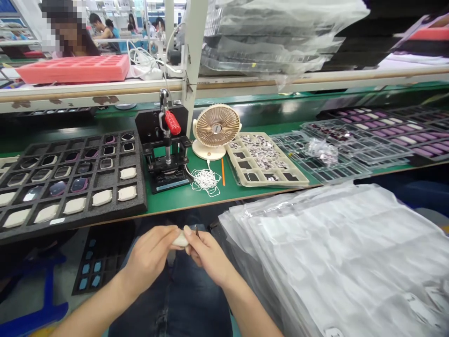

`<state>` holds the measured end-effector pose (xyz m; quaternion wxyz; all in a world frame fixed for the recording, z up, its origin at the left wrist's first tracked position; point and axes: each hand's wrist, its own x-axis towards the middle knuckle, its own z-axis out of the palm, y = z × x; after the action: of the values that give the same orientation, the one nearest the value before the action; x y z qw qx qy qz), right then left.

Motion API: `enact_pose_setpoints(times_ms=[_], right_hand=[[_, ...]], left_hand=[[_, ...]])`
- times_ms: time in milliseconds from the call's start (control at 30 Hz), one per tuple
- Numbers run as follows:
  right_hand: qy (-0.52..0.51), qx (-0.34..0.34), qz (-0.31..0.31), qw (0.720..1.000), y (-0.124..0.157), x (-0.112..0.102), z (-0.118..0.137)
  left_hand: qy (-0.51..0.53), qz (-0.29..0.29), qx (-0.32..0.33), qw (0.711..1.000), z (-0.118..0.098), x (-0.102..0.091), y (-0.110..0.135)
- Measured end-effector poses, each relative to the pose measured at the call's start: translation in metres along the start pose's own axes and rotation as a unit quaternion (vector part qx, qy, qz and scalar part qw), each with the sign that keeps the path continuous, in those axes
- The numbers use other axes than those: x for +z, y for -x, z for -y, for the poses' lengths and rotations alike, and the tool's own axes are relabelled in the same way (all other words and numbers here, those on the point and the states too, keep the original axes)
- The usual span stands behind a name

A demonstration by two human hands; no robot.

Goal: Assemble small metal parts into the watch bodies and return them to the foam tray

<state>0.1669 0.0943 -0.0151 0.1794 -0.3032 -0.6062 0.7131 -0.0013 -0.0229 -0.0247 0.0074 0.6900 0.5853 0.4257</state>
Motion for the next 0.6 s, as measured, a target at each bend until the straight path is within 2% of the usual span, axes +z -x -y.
enact_pose_setpoints(times_ms=[67,133,167,200,267,367,467,600], right_hand=[[0.103,-0.082,-0.099,0.986,-0.016,-0.008,0.027],[0.162,-0.21,-0.229,0.937,-0.04,-0.015,0.064],[0.172,-0.28,-0.272,0.905,-0.055,-0.017,0.085],[0.184,-0.347,-0.281,0.876,-0.07,-0.018,0.105],[0.237,-0.451,-0.239,0.827,-0.1,-0.018,0.142],[0.323,-0.512,-0.143,0.783,-0.133,-0.015,0.173],[0.351,-0.525,-0.128,0.765,-0.146,-0.014,0.176],[0.382,-0.514,-0.186,0.745,-0.14,-0.014,0.168]], left_hand=[[-0.023,-0.03,-0.032,0.999,0.008,0.003,-0.015],[-0.051,-0.047,-0.081,0.994,0.018,0.013,-0.038],[-0.068,-0.048,-0.097,0.992,0.023,0.019,-0.051],[-0.082,-0.046,-0.105,0.99,0.028,0.027,-0.063],[-0.105,-0.038,-0.117,0.987,0.037,0.041,-0.084],[-0.121,-0.017,-0.132,0.984,0.047,0.053,-0.098],[-0.116,0.012,-0.136,0.984,0.055,0.051,-0.096],[-0.088,0.057,-0.132,0.986,0.068,0.038,-0.097]])
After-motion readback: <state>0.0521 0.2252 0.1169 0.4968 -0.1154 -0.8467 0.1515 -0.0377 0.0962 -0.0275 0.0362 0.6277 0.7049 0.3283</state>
